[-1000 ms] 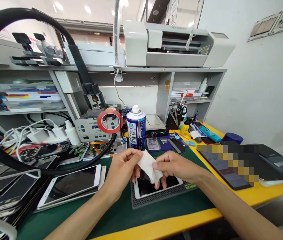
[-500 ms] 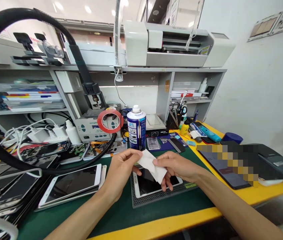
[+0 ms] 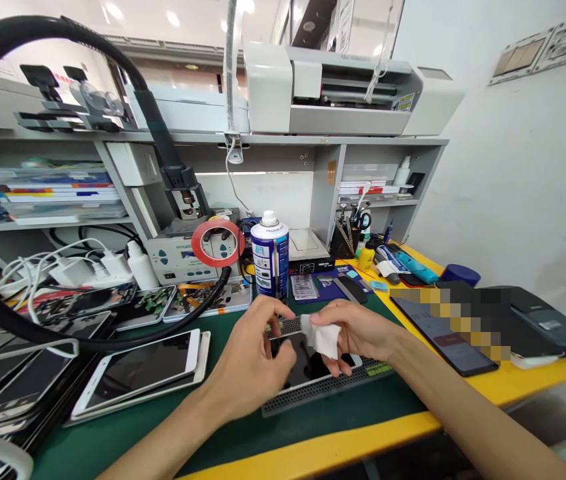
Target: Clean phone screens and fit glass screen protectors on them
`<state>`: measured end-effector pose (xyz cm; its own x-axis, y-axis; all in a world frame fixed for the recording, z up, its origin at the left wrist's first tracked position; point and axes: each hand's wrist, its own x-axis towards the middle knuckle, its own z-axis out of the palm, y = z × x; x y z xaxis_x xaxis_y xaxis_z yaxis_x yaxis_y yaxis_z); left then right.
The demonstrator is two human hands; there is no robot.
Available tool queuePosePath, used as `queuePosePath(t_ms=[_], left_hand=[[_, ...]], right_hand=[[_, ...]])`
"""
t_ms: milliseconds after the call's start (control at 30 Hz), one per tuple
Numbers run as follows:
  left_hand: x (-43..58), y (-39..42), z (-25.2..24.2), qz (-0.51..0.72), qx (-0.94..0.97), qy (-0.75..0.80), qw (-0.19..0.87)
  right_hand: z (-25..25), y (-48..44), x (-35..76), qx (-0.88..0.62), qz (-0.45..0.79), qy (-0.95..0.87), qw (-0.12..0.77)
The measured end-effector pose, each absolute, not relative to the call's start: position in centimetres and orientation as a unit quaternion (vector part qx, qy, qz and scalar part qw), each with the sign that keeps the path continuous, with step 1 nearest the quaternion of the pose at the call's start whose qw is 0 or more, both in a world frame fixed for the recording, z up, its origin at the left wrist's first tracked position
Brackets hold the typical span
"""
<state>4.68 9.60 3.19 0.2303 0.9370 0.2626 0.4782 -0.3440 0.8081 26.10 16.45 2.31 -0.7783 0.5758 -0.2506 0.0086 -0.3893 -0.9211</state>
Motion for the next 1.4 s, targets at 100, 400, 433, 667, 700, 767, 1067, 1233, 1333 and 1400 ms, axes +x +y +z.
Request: queuePosePath(t_ms=[100, 400, 433, 667, 700, 767, 1067, 1233, 1333, 1400], left_hand=[[5.0, 9.0, 2.8, 0.339, 0.816, 0.45, 0.131], [5.3, 9.5, 1.6, 0.364, 0.846, 0.381, 0.077], [5.3, 9.4, 1.8, 0.376, 0.835, 0.386, 0.113], [5.3, 9.3, 3.0, 0.386, 0.696, 0.443, 0.411], [5.3, 9.5, 3.0, 0.392, 0.669, 0.445, 0.447], [5.2, 9.8, 3.0, 0.409, 0.623, 0.443, 0.498], [4.7, 10.7, 2.9, 0.478, 0.471, 0.401, 0.623], [4.4, 11.0, 2.8, 0.496, 0.465, 0.42, 0.601], [4.2, 11.1, 2.8, 0.487, 0.49, 0.452, 0.564], [4.1, 11.1, 2.8, 0.463, 0.52, 0.476, 0.537]], right_hand=[[2.3, 16.5, 25.9, -0.291, 0.792, -0.504, 0.183], [2.5, 16.3, 25.5, -0.278, 0.813, -0.481, 0.176], [2.5, 16.3, 25.5, -0.283, 0.809, -0.483, 0.177], [2.6, 16.4, 25.4, -0.303, 0.792, -0.496, 0.187], [2.6, 16.3, 25.4, -0.301, 0.789, -0.499, 0.196], [2.7, 16.2, 25.3, -0.29, 0.78, -0.511, 0.215], [2.6, 15.9, 25.7, -0.288, 0.681, -0.632, 0.234], [3.0, 16.2, 26.2, -0.315, 0.698, -0.593, 0.249], [3.3, 16.2, 26.5, -0.319, 0.71, -0.556, 0.291], [3.4, 16.2, 26.6, -0.311, 0.71, -0.55, 0.31]])
